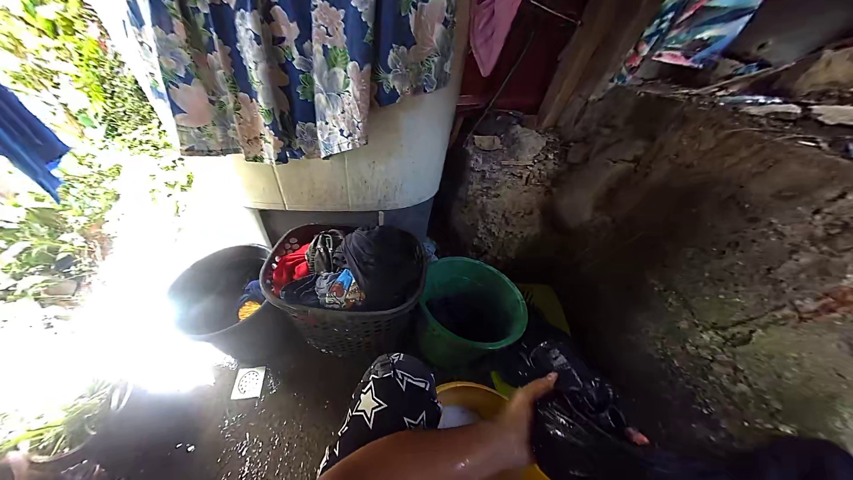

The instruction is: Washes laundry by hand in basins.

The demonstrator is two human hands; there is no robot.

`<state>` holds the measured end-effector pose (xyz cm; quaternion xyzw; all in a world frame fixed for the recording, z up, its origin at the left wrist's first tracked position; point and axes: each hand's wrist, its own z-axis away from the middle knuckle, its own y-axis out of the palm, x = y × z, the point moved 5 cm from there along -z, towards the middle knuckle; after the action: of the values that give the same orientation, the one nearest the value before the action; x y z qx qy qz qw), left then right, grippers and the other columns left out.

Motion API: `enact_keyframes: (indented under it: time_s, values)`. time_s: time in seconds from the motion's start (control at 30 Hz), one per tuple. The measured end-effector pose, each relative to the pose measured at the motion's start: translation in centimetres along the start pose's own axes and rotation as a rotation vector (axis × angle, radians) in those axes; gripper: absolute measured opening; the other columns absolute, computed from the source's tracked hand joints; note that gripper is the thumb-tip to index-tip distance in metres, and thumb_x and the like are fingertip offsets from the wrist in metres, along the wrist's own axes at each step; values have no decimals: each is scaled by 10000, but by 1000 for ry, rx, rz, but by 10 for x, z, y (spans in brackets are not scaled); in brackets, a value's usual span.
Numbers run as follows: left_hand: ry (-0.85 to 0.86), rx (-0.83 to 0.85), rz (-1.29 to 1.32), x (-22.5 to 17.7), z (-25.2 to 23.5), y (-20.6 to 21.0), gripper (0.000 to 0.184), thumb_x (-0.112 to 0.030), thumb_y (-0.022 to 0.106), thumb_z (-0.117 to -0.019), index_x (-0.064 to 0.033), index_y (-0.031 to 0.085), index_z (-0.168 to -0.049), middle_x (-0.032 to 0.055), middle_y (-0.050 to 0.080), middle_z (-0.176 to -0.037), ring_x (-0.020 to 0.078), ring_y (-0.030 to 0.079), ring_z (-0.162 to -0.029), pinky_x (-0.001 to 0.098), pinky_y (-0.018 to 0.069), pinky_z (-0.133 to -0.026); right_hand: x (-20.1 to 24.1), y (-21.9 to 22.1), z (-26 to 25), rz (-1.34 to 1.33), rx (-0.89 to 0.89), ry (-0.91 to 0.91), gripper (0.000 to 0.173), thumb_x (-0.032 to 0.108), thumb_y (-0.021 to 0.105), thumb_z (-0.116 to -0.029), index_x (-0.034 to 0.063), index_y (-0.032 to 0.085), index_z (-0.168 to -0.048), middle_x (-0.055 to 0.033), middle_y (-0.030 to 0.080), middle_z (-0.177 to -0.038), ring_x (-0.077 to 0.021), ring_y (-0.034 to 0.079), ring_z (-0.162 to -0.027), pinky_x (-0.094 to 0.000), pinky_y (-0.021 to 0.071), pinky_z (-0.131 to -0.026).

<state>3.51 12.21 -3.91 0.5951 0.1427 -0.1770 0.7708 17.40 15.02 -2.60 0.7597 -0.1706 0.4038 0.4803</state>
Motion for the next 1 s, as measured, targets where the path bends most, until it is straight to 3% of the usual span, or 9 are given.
enact_keyframes:
  time_s: [0.07, 0.17, 0.3, 0.4, 0.57, 0.73, 0.8, 0.9, 1.0]
  values:
    - [59, -166, -59, -3, -6, -3, 330, -367, 474, -1080, -98, 622, -1200, 70, 709, -1020, 170, 696, -931, 387, 585, -832, 6, 12, -3, 25, -147, -26, 238, 459, 558, -976, 310, 735, -1031, 126, 767, -1011, -11, 711, -1005, -271, 608, -882]
    - [166, -308, -225, -5, -4, -10, 441, -230, 609, -1022, 1, 500, -1380, 169, 654, -1190, 225, 657, -1057, 415, 555, -933, -2, 21, -4, 74, -367, 63, 368, 407, 257, -1096, 252, 590, -1124, 144, 725, -965, 10, 702, -930, -264, 618, -818]
    - [347, -135, -578, -16, 2, -4, 350, -84, 630, -883, 87, 589, -1186, 113, 671, -1012, 93, 657, -901, 287, 561, -860, -32, -3, -2, -172, -297, 323, 516, 456, 219, -1073, 218, 676, -1092, 17, 770, -984, -103, 743, -919, -350, 646, -766]
    - [284, -10, -712, -19, 12, 0, 391, -39, 638, -868, 125, 554, -1211, 116, 655, -1024, 62, 635, -902, 251, 543, -859, -40, -6, 7, -241, -314, 448, 545, 398, 191, -1061, 188, 685, -970, -24, 769, -892, -121, 750, -829, -338, 644, -689]
    - [221, 123, -823, -24, 20, 5, 328, -24, 606, -859, 108, 553, -1155, 49, 637, -964, 5, 617, -873, 205, 527, -837, -36, 1, 11, -119, -346, 455, 564, 310, 131, -1090, 155, 655, -951, -15, 755, -839, -93, 736, -787, -283, 628, -681]
    - [264, -31, -710, -20, 17, -11, 163, -71, 596, -877, 2, 619, -1021, -1, 665, -860, 24, 652, -807, 238, 561, -793, -42, 2, 8, -106, -393, 481, 533, 341, 178, -1099, 138, 660, -999, -42, 758, -865, -123, 745, -798, -314, 636, -676]
    - [200, -215, -591, -22, 14, -21, 209, -164, 563, -962, 0, 609, -1085, 76, 672, -912, 125, 669, -841, 332, 577, -797, -46, 0, 4, -8, -402, 513, 554, 497, 215, -1089, 152, 640, -1173, -59, 748, -1004, -167, 735, -899, -380, 633, -731]
    - [124, -374, -262, -43, 8, -21, 327, -316, 425, -1060, -55, 612, -1121, 121, 679, -963, 233, 676, -877, 457, 572, -762, -49, 1, -2, 220, -358, 570, 802, 687, 64, -1024, 142, 452, -1465, -112, 624, -1313, -278, 627, -1163, -525, 550, -898]
    - [246, -309, -23, -88, 15, -1, 431, -394, 286, -1084, -102, 600, -1035, 82, 680, -846, 211, 688, -777, 419, 588, -677, -46, -1, -10, 392, -315, 545, 633, 466, 85, -1111, 91, 580, -1229, -46, 697, -1080, -198, 699, -971, -409, 590, -812]
